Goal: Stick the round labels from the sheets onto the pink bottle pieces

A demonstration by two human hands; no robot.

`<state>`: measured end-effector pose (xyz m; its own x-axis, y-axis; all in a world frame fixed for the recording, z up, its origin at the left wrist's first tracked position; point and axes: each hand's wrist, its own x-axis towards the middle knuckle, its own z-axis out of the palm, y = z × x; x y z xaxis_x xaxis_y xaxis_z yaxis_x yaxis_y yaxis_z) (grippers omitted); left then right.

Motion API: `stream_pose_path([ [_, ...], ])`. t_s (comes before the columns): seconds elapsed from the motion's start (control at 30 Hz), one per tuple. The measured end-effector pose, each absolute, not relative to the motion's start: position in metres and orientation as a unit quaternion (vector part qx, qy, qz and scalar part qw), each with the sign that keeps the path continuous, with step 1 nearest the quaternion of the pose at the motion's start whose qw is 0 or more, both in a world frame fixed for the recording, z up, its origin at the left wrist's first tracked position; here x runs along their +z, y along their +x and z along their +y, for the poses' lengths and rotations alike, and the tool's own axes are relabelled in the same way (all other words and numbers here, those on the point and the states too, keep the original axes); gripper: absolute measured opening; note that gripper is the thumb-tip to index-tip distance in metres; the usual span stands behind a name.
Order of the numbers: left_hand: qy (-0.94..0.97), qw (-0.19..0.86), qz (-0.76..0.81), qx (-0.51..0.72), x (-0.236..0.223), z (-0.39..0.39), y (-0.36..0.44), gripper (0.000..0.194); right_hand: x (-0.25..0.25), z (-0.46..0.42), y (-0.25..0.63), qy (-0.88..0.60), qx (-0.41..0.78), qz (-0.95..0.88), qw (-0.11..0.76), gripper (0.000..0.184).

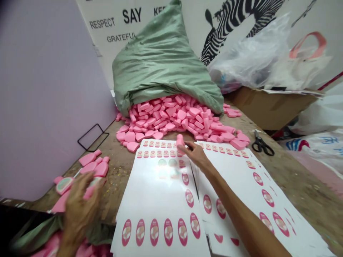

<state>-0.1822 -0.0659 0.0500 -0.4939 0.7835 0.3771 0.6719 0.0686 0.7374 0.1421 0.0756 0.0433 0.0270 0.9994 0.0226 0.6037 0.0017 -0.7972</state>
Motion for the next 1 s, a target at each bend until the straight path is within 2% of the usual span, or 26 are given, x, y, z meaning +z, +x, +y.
stream_pose_path([
  [0.07, 0.452, 0.351, 0.677, 0.462, 0.056, -0.062, -0.139, 0.045, 0.051, 0.029, 0.124, -0.552, 0.403, -0.648, 0.335, 0.058],
  [0.13, 0.377, 0.582, 0.531, 0.487, 0.055, -0.064, -0.098, 0.048, 0.056, -0.014, 0.107, -0.438, 0.522, -0.657, 0.322, 0.055],
  [0.17, 0.343, 0.653, 0.467, 0.487, 0.052, -0.066, -0.082, 0.046, 0.057, -0.032, 0.100, -0.399, 0.560, -0.647, 0.329, 0.052],
  [0.23, 0.273, 0.731, 0.389, 0.490, 0.046, -0.072, -0.058, 0.043, 0.058, -0.057, 0.090, -0.377, 0.599, -0.626, 0.326, 0.044],
  [0.33, 0.217, 0.756, 0.382, 0.485, 0.040, -0.079, -0.046, 0.043, 0.058, -0.074, 0.087, -0.417, 0.588, -0.616, 0.317, 0.036],
  [0.47, 0.247, 0.754, 0.396, 0.463, 0.039, -0.078, -0.051, 0.040, 0.062, -0.080, 0.092, -0.474, 0.472, -0.692, 0.273, 0.023],
  [0.53, 0.263, 0.748, 0.407, 0.453, 0.038, -0.075, -0.056, 0.036, 0.062, -0.081, 0.098, -0.497, 0.395, -0.733, 0.244, 0.027],
  [0.6, 0.264, 0.742, 0.428, 0.444, 0.037, -0.072, -0.059, 0.033, 0.059, -0.076, 0.107, -0.518, 0.333, -0.753, 0.232, 0.039],
  [0.7, 0.266, 0.723, 0.459, 0.442, 0.037, -0.067, -0.060, 0.031, 0.046, -0.054, 0.126, -0.533, 0.314, -0.750, 0.234, 0.047],
  [0.77, 0.275, 0.701, 0.476, 0.453, 0.039, -0.062, -0.057, 0.031, 0.033, -0.032, 0.137, -0.573, 0.289, -0.727, 0.246, 0.036],
  [0.87, 0.299, 0.673, 0.488, 0.469, 0.043, -0.051, -0.048, 0.032, 0.014, -0.002, 0.146, -0.634, 0.173, -0.709, 0.255, 0.026],
  [1.0, 0.357, 0.637, 0.497, 0.468, 0.042, -0.033, -0.035, 0.033, -0.003, 0.014, 0.144, -0.592, 0.075, -0.767, 0.237, 0.016],
])
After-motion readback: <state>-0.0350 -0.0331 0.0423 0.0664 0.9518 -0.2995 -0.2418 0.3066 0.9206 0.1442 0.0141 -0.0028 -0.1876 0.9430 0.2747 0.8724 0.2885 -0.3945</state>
